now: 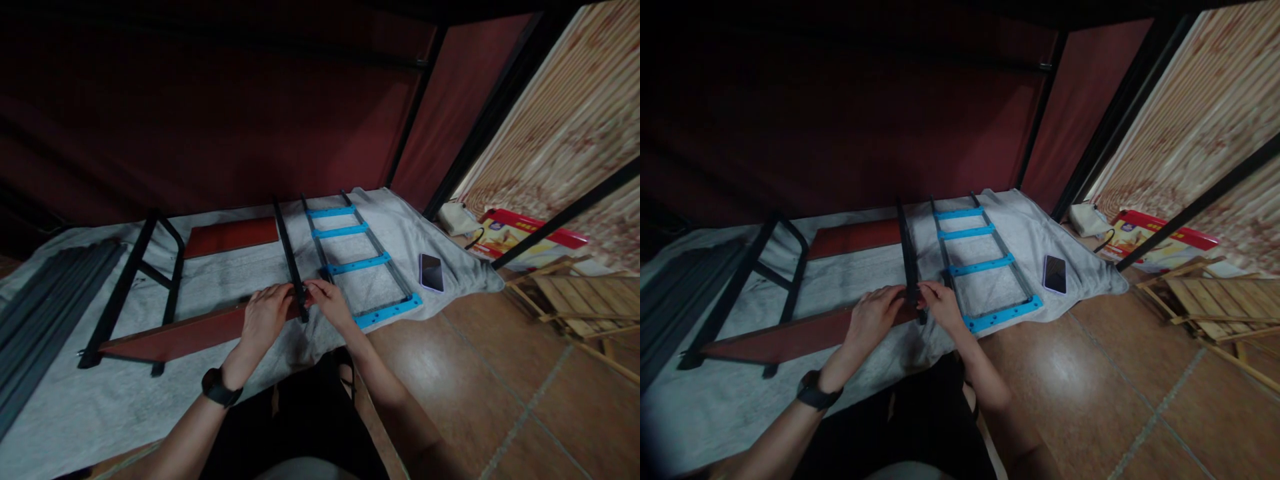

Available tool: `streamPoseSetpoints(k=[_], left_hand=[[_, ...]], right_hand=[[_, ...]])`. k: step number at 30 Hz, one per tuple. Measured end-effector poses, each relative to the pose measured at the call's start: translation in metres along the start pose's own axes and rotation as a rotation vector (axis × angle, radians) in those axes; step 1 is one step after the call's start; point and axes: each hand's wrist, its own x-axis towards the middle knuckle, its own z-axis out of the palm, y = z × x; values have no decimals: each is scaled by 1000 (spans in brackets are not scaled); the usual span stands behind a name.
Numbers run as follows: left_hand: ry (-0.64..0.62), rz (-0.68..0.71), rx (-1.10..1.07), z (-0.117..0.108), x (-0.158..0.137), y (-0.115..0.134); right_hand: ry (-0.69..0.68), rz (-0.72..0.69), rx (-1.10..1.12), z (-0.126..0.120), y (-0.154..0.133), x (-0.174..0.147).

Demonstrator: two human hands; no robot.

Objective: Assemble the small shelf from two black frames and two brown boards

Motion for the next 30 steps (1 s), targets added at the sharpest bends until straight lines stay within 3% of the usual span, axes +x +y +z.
streamPoseSetpoints(k=[8, 23, 30], left_hand=[[-50, -41, 24, -4, 1, 9], [-79, -82, 40, -10, 4, 11], [-128, -139, 14, -16, 8, 12]], right_hand=[[-14, -156, -514, -7, -6, 1], [111, -107, -260, 5, 6, 4], [124, -111, -304, 9, 4, 2]])
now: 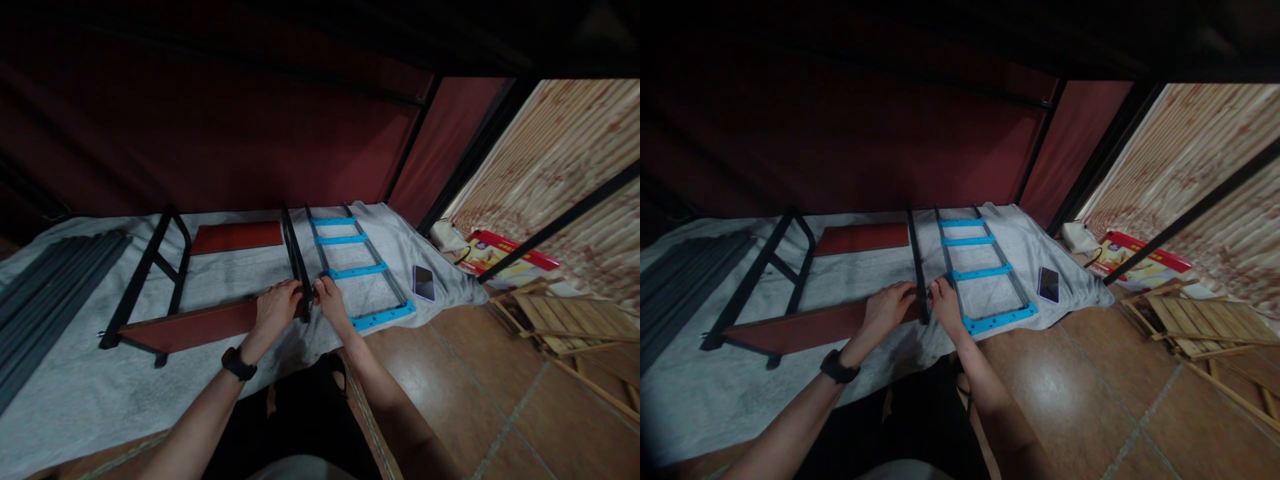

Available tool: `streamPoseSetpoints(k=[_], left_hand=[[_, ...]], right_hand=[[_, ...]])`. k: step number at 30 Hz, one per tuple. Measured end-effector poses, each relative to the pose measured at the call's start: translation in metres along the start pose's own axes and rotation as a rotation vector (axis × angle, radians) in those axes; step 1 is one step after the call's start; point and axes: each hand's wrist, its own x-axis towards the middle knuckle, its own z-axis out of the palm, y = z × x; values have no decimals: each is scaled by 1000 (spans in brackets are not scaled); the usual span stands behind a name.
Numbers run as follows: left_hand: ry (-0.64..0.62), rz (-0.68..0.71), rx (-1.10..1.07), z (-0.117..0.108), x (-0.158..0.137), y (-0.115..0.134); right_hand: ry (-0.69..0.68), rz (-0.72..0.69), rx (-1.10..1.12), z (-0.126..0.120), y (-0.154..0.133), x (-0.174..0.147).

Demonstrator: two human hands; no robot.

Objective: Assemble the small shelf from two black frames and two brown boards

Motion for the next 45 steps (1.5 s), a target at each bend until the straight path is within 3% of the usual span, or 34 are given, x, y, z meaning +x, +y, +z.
streamPoseSetpoints(k=[12, 16, 23, 32, 42, 45], left_hand=[[-67, -29, -25, -2, 7, -2], [-84, -33, -19, -4, 7, -1], [-103, -50, 31, -3, 8, -2], [-57, -5, 50, 0, 5, -1], [-42, 20, 73, -3, 1, 1], [-38, 14, 83, -2, 0, 1]], right_hand=[[-29, 74, 233, 1, 2, 7], [-38, 41, 247, -2, 3, 4], [26, -91, -66, -6, 3, 1], [70, -70, -376, -1, -5, 4], [-21, -38, 57, -11, -6, -4], [-69, -87, 23, -11, -1, -3]])
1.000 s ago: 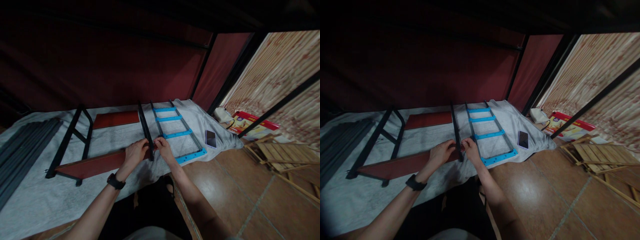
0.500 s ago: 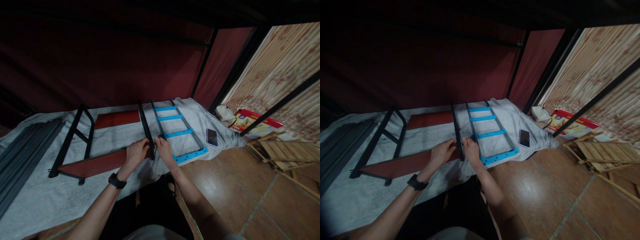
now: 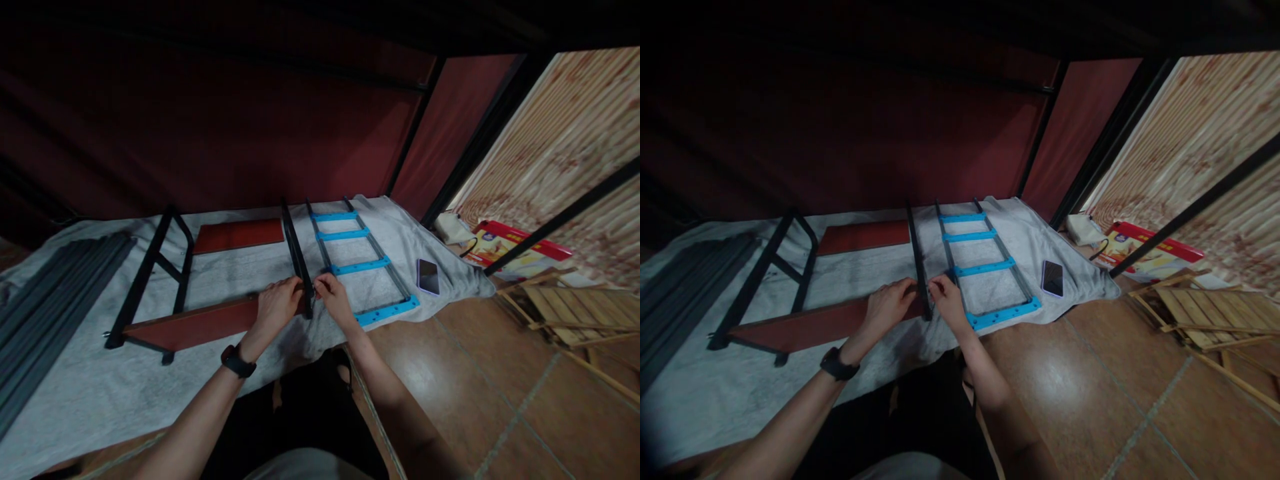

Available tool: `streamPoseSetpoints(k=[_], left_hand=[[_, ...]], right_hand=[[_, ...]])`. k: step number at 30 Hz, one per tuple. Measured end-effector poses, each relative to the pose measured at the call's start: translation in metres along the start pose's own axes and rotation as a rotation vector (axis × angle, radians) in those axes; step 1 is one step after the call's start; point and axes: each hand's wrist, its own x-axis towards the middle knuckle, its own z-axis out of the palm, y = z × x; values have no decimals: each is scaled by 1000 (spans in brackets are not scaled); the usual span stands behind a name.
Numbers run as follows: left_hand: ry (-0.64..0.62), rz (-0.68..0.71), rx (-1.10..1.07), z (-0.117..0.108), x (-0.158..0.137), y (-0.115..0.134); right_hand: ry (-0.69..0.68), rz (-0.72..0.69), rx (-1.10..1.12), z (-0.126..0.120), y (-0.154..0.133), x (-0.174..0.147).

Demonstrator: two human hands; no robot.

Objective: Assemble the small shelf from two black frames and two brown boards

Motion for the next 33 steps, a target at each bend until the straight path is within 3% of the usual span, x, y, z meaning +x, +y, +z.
streamPoseSetpoints(k=[8, 16, 25, 33], left_hand=[[20, 30, -2, 4, 1, -2], [25, 52, -36, 5, 0, -3], [38, 57, -49, 8, 0, -3], [35, 68, -57, 8, 0, -4]], right_hand=[[38, 41, -288, 4, -2, 5], [35, 39, -97, -1, -8, -4], [6, 28, -296, -1, -11, 3], [-8, -22, -108, -3, -4, -3]])
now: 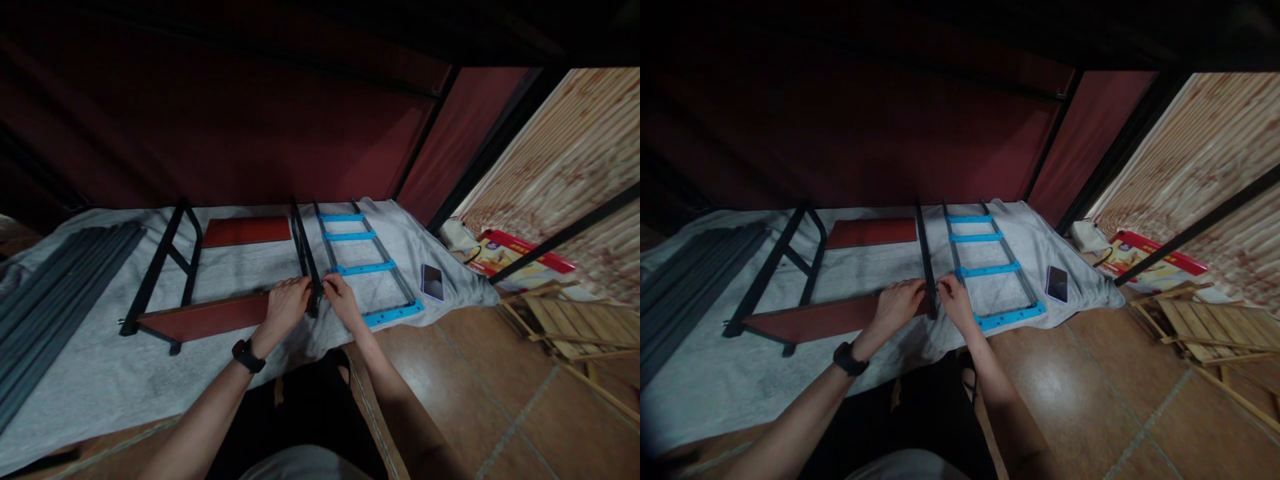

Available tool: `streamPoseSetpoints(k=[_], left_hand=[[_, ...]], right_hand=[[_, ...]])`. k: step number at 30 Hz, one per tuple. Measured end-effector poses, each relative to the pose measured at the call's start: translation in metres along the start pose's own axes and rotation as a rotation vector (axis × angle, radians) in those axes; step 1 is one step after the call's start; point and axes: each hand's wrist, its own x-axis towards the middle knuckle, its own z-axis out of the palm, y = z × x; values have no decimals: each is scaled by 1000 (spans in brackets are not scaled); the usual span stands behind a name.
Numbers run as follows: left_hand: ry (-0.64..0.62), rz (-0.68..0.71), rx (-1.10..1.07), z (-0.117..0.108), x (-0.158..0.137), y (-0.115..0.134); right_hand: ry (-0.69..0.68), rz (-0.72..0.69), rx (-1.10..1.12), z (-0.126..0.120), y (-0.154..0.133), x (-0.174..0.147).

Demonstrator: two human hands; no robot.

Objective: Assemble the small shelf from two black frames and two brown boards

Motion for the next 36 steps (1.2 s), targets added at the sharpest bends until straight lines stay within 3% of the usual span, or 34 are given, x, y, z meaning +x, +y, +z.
streamPoseSetpoints(k=[8, 13, 17, 27, 36], left_hand=[[21, 10, 14, 1, -1, 0], [27, 14, 1, 1, 0, -1], [22, 19, 5, 1, 0, 0], [58, -15, -11, -1, 0, 3], [75, -4, -18, 0, -1, 2]], right_hand=[[-35, 62, -177, 0, -3, 5], [0, 77, -102, -1, -5, 1], [1, 10, -20, -3, -2, 0], [-42, 1, -307, -3, -6, 11], [-45, -75, -216, -4, -1, 5]])
